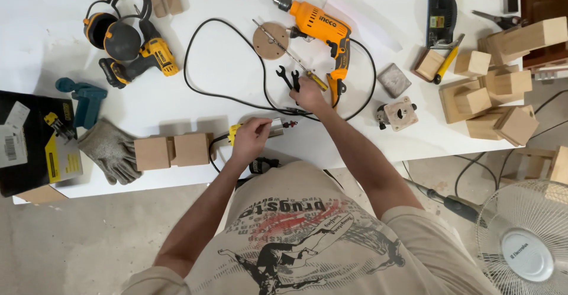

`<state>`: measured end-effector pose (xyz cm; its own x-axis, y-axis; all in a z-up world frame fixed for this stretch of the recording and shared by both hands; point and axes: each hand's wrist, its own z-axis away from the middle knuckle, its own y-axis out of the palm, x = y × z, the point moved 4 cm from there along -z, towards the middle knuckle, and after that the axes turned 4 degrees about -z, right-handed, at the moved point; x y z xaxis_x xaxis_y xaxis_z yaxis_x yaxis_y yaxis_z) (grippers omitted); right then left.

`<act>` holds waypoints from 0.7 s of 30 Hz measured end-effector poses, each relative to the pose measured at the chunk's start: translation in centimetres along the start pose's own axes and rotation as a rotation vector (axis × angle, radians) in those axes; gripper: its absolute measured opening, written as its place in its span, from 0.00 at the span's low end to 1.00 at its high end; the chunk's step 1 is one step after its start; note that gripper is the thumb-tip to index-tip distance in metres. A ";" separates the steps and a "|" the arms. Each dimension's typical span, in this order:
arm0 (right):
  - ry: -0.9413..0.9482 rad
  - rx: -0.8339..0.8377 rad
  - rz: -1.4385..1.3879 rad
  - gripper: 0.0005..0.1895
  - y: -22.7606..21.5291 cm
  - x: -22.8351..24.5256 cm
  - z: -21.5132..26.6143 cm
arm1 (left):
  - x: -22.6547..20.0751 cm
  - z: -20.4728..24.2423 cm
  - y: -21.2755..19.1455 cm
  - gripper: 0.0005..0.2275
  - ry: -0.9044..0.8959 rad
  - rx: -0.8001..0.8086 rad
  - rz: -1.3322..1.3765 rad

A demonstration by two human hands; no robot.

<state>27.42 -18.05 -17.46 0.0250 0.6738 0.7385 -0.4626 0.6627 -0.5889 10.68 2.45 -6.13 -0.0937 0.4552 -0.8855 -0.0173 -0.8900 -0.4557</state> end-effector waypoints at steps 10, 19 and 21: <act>0.077 -0.067 -0.742 0.11 -4.1 10.5 13.9 | -6.5 -1.8 4.0 0.21 -0.198 0.341 0.142; -0.016 -0.120 -1.217 0.12 -6.0 12.0 14.8 | -9.0 0.1 1.9 0.15 -0.458 0.511 0.397; 0.010 -0.157 -1.427 0.09 -6.5 13.5 15.6 | -9.5 0.0 1.1 0.18 -0.427 0.487 0.435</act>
<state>16.96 -18.37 1.46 0.3825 -0.5838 0.7161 0.0636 0.7899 0.6100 11.56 -2.88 1.73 -0.5654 0.0999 -0.8187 -0.3166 -0.9429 0.1035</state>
